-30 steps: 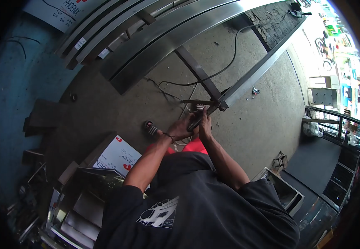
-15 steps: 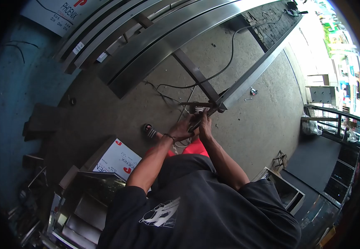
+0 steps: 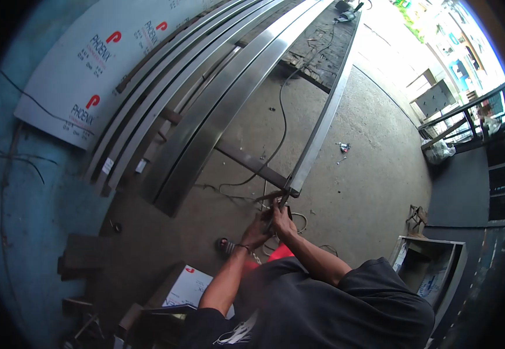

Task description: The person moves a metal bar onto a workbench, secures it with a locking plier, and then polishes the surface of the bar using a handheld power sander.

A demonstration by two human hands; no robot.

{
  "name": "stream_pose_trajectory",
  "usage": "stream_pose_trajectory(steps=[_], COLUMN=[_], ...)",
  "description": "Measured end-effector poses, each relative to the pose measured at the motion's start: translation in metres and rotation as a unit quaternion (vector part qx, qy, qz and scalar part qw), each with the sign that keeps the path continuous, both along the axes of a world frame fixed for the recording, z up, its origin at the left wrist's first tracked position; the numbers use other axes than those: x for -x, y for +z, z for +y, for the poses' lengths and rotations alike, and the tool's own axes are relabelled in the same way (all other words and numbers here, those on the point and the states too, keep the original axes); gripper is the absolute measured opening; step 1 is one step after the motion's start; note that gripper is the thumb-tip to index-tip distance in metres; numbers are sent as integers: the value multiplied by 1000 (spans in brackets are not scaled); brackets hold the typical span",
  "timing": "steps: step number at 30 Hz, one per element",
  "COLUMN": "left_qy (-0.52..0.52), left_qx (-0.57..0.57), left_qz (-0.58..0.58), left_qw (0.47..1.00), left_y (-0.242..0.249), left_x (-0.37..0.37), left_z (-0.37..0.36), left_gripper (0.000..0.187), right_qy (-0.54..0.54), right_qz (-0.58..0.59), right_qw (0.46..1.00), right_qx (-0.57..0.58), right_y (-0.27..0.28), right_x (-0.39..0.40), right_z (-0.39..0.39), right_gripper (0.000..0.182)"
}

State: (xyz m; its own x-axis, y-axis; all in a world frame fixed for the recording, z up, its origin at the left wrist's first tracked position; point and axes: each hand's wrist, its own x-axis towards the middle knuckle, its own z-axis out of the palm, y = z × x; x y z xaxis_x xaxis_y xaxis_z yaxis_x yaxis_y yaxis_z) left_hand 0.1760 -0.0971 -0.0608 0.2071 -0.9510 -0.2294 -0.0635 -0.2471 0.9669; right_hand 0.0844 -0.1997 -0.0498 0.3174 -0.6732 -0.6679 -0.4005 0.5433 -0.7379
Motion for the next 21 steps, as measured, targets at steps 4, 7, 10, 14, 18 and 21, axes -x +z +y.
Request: stream_pose_trajectory(steps=[4, 7, 10, 14, 18, 21], left_qy=[-10, -2, -5, 35, 29, 28], left_qx=[-19, -33, -56, 9, -18, 0], left_qz=[-16, -13, -10, 13, 31, 38], left_qw=[1000, 999, 998, 999, 999, 999], left_y=[-16, -12, -19, -20, -14, -9], left_x=[0, 0, 5, 14, 15, 12], left_z=[0, -2, -4, -1, -1, -3], left_gripper=[84, 84, 84, 83, 81, 79], right_qy=[13, -81, -9, -70, -87, -72], right_qz=[43, 6, 20, -50, -20, 58], right_qw=[998, 993, 993, 994, 996, 994], right_qx=[53, 89, 118, 63, 16, 61], right_y=[-9, -63, 1, -9, 13, -28], right_x=[-2, 3, -1, 7, -6, -3], right_z=[-1, 1, 3, 3, 1, 6], right_gripper=[47, 66, 60, 48, 41, 51])
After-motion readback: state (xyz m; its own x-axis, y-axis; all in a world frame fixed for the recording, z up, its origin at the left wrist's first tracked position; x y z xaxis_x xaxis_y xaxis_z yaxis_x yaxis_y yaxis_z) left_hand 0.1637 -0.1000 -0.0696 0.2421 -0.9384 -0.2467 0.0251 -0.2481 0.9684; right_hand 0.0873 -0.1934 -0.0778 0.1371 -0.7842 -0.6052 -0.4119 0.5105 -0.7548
